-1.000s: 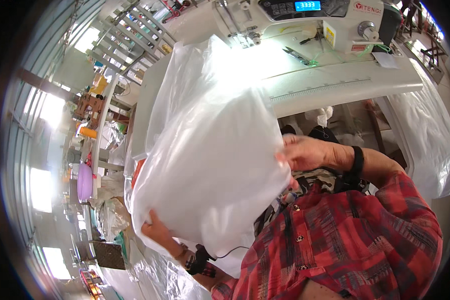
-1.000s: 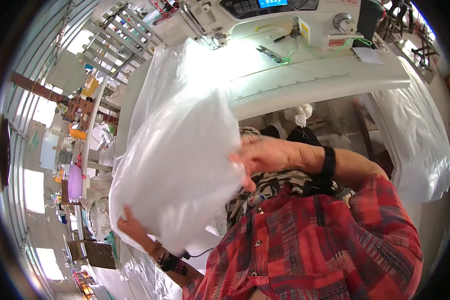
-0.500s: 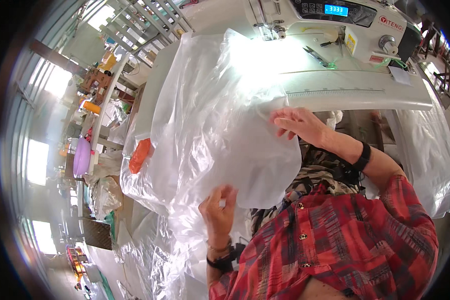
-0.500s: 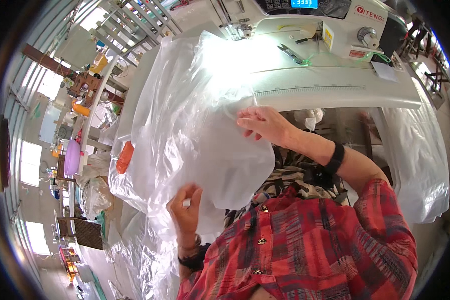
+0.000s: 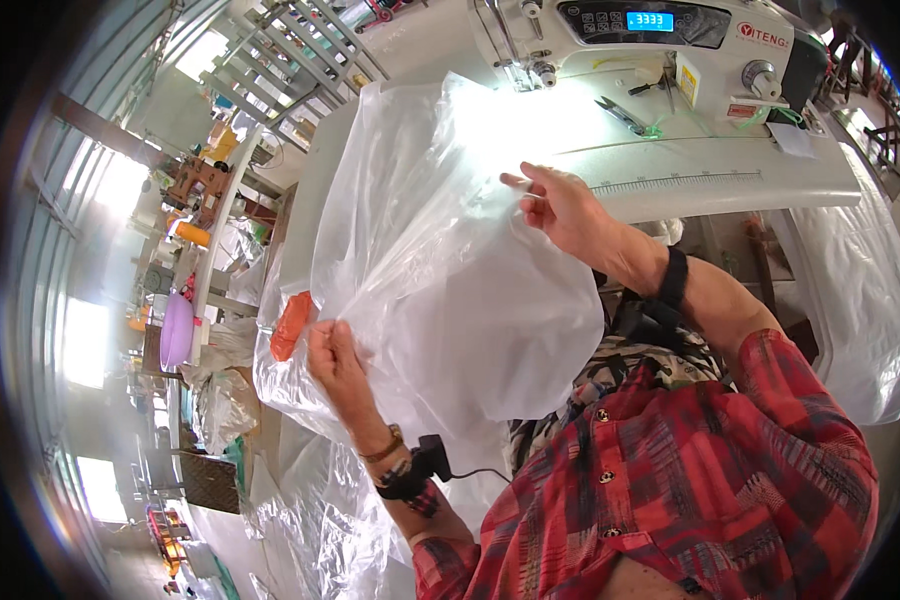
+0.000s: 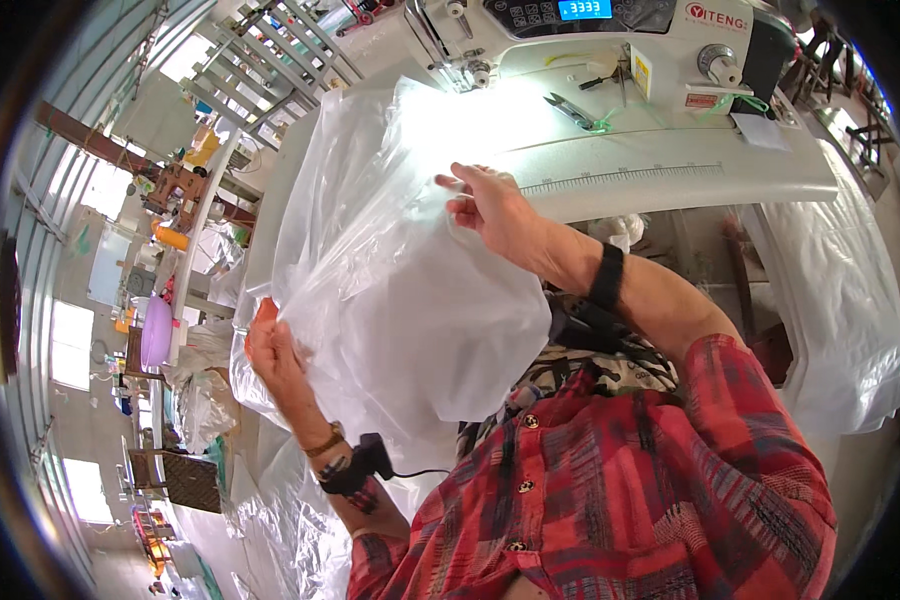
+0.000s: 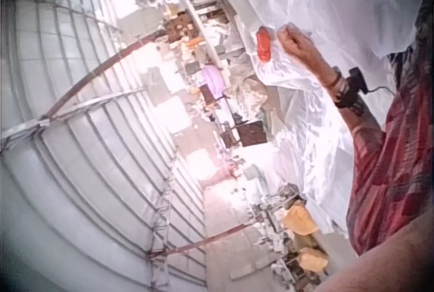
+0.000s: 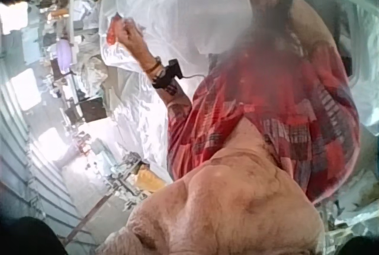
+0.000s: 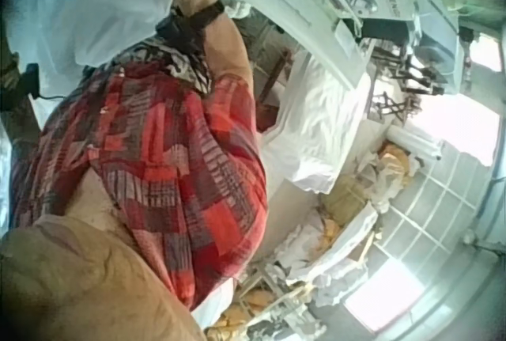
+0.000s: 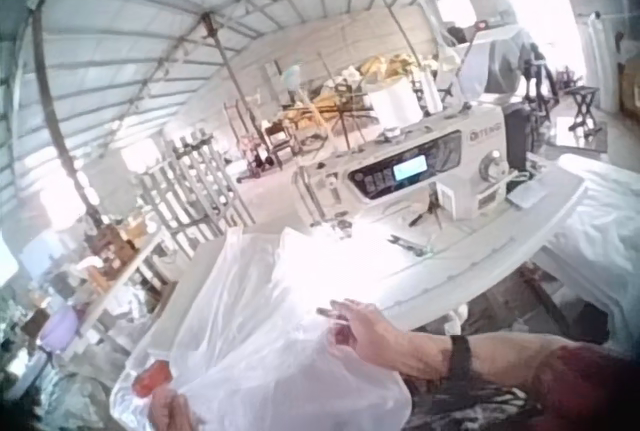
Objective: The recorder aligns and sews two large white plastic/woven sheets using an industrial sewing machine.
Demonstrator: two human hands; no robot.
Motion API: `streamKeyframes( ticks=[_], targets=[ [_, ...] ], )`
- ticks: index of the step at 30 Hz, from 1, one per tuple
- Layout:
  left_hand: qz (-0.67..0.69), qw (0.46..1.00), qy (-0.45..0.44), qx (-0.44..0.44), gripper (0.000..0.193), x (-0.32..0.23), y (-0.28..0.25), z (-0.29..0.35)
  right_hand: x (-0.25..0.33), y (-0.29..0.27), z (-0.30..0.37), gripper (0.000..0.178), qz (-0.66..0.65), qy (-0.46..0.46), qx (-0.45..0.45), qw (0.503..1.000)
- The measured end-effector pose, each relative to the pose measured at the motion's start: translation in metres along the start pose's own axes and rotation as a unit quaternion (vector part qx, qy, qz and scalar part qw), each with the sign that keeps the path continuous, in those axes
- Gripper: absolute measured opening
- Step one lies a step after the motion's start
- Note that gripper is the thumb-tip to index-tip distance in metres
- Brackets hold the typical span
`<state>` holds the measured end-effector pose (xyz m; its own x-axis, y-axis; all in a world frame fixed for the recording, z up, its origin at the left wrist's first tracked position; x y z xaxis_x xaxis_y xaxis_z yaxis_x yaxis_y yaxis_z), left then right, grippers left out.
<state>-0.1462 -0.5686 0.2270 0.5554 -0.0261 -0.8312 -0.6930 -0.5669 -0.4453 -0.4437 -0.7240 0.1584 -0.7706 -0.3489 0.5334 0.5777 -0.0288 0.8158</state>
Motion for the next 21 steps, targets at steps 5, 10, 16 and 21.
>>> streamKeyframes(
  ticks=[5,10,16,21],
  targets=[
    [-0.151,0.971,0.187,-0.011,0.024,-0.020,-0.021,-0.050,-0.007,0.020,-0.002,0.023,-0.042,0.041,0.147,0.987],
    [-0.360,0.902,0.239,-0.003,0.025,-0.005,-0.026,-0.091,-0.057,0.016,0.066,0.018,0.178,0.114,0.260,0.942],
    [-0.585,0.774,0.241,0.018,0.022,0.054,-0.001,-0.154,-0.094,0.017,0.161,0.029,0.288,0.297,0.525,0.744],
    [-0.589,0.714,0.378,-0.028,0.021,0.019,0.047,-0.152,-0.108,-0.024,0.136,0.042,0.309,0.413,0.425,0.744]
  ],
)
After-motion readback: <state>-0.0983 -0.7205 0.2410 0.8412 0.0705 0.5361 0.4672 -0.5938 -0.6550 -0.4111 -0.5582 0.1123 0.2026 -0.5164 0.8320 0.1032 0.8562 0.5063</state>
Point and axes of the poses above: each hand's wrist, its own z-axis away from the middle knuckle, its own y-axis out of the palm, x = y × z, the point moved 5 cm from there along -z, towards the middle knuckle, and after that the axes turned 9 degrees about -z, right-handed, at the moved point
